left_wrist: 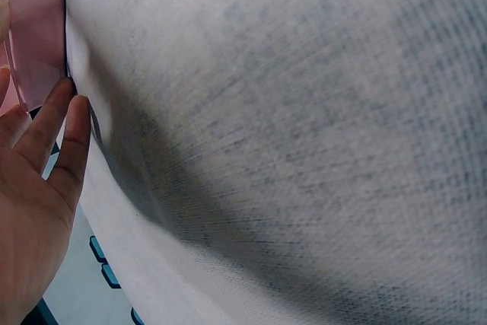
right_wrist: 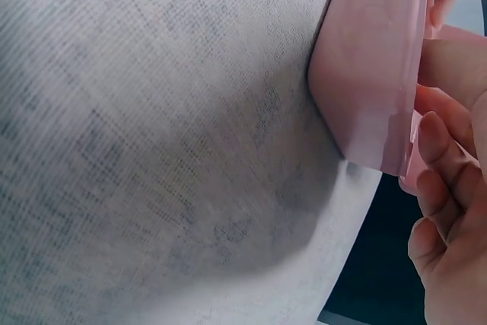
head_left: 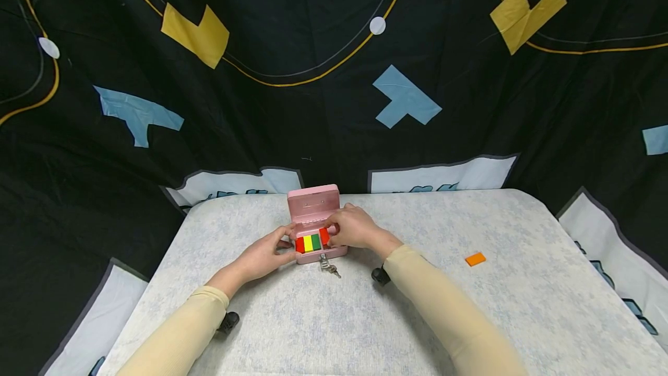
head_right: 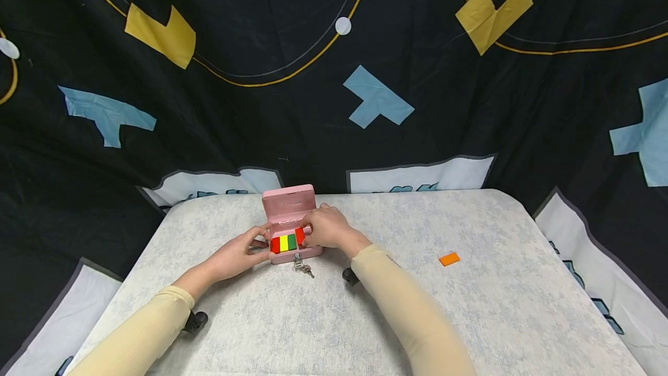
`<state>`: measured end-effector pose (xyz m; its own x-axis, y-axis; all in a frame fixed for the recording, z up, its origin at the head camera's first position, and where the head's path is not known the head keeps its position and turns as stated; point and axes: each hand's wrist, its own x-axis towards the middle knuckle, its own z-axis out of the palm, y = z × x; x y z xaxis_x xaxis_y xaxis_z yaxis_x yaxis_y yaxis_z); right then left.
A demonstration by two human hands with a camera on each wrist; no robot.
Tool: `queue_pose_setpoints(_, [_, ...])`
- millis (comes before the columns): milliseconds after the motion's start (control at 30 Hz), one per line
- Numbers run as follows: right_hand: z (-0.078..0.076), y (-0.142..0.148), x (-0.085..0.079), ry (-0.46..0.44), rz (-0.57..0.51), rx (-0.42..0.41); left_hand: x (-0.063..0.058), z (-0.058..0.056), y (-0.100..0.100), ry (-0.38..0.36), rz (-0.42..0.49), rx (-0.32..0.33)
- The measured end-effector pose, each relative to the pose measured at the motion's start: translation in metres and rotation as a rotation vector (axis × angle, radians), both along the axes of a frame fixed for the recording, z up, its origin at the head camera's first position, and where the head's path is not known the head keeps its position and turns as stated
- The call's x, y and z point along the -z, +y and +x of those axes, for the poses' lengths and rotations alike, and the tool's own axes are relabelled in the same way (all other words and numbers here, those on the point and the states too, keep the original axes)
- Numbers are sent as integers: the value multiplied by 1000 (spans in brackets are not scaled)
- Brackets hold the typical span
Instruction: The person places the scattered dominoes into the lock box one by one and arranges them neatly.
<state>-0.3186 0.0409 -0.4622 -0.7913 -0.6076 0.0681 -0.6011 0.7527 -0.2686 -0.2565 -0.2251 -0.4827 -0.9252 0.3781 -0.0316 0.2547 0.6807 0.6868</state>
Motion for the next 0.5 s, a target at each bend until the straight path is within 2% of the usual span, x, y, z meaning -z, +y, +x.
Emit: queue_pose_setpoints(500, [1,-10,2,-33,49,52,-1,0,0,3,-3,-11])
